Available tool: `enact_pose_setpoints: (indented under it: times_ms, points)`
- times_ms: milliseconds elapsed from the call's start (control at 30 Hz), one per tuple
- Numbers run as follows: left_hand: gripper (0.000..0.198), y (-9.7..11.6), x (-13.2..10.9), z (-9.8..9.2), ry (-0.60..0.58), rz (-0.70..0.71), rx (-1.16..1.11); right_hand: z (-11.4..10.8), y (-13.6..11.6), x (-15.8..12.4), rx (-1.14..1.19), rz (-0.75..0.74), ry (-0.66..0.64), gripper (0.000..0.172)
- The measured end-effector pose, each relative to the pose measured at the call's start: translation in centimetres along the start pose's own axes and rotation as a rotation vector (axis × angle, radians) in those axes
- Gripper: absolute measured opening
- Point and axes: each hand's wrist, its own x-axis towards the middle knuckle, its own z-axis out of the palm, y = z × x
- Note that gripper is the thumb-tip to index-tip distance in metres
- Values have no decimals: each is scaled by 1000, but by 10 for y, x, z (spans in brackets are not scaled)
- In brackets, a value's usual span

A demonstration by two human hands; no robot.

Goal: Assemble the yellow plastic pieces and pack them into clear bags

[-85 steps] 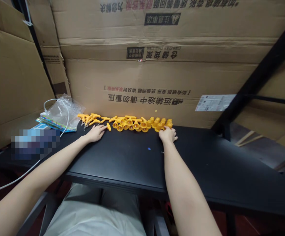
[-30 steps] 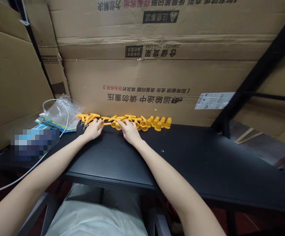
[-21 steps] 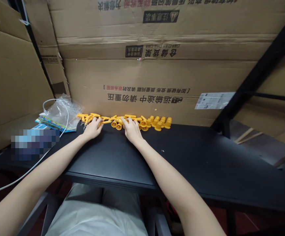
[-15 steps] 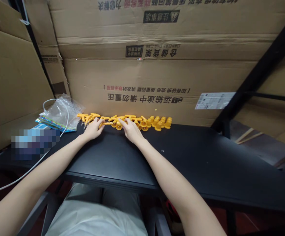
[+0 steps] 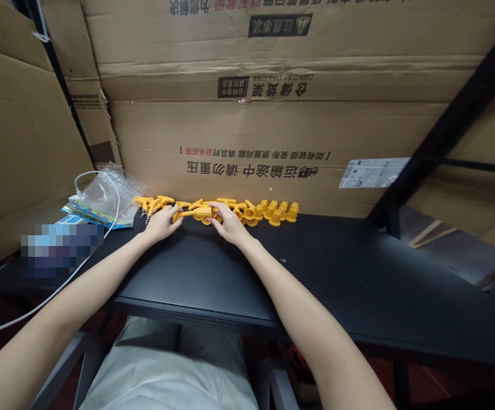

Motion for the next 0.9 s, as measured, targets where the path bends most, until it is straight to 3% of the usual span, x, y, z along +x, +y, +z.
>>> enact_pose_setpoints:
  times_ms: [233,333,467,600,700,767,900]
  points:
    - [22,8,4,-28,99,35,-27,-8,-28,13,410,475,-40,52]
    - [20,14,8,-33,67,-77,-41,-8,-40,23,436,645,-16,57]
    - [23,15,9,-24,-2,-187,-58,0,-40,30,359,780,-23,63]
    - [22,11,3,-14,-12,-194,-60,4,-26,22,345,774,-121,61]
    - [22,10,-2,-13,6,-176,-70,1,-19,12,383,580,-167,44]
    - [22,11,-4,-14,38,-169,-75,-2,-19,8,402,481,-169,47]
    - [22,11,-7,-14,87,-130,-89,-2,-25,7,426,539,-184,39]
